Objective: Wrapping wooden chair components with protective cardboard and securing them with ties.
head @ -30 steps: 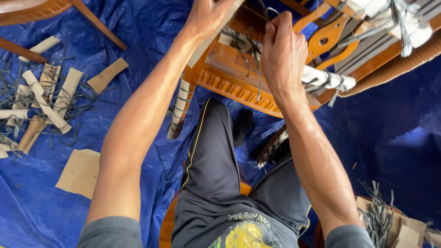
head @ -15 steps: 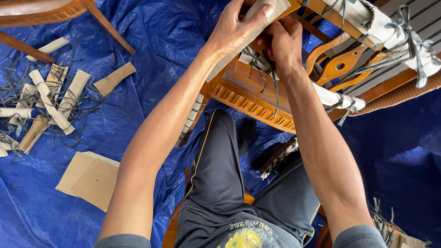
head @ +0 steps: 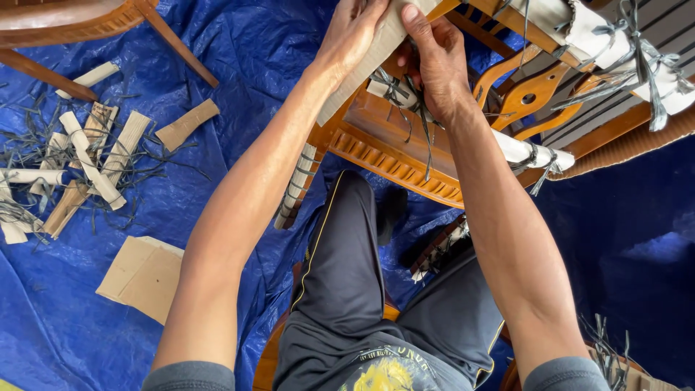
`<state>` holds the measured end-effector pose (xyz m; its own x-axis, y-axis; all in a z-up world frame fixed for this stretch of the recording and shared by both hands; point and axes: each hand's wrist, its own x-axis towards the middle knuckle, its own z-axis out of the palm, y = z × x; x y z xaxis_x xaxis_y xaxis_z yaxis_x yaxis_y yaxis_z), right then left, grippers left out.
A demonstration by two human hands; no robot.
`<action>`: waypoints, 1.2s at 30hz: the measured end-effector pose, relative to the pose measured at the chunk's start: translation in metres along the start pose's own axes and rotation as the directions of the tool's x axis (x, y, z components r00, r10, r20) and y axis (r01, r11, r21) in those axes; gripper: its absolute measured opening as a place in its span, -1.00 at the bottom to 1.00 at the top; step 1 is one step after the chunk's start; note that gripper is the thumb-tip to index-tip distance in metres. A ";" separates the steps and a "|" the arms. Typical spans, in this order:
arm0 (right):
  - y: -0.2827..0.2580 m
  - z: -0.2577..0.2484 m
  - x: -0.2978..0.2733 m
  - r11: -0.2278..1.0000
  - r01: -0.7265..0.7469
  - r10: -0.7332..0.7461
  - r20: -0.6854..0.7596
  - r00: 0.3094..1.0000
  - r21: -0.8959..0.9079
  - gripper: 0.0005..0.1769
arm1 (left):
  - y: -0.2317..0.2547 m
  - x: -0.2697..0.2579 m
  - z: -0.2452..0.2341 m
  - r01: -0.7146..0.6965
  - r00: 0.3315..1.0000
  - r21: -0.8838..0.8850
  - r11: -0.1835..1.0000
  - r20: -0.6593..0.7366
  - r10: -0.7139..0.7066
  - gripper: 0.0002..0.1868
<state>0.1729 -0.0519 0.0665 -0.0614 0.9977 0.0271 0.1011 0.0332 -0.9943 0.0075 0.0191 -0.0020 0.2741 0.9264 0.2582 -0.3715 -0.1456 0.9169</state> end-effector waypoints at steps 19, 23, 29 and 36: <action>0.016 0.003 -0.005 0.888 0.279 -0.368 -0.200 0.908 -0.366 -0.28 | 0.019 -0.030 0.046 -0.307 0.698 0.591 0.746 -0.393 0.598 -0.82; 0.009 0.002 -0.017 0.882 0.291 -0.392 -0.234 0.890 -0.370 -0.39 | 0.033 -0.043 0.056 -0.392 0.674 0.635 0.665 -0.293 0.678 -0.86; -0.007 0.005 -0.036 0.949 0.295 -0.312 -0.181 0.933 -0.114 -0.72 | 0.025 -0.041 0.052 -0.393 0.706 0.657 0.643 -0.233 0.669 -0.87; -0.031 0.005 -0.056 0.942 0.310 -0.314 -0.010 0.949 -0.129 -0.75 | 0.012 -0.024 0.046 -0.305 0.708 0.743 0.595 -0.241 0.664 -0.80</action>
<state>0.1686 -0.1086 0.0949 -0.0802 0.9373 0.3391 0.2043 0.3484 -0.9148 0.0371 -0.0214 0.0170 -0.2668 0.6426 0.7183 0.3545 -0.6276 0.6931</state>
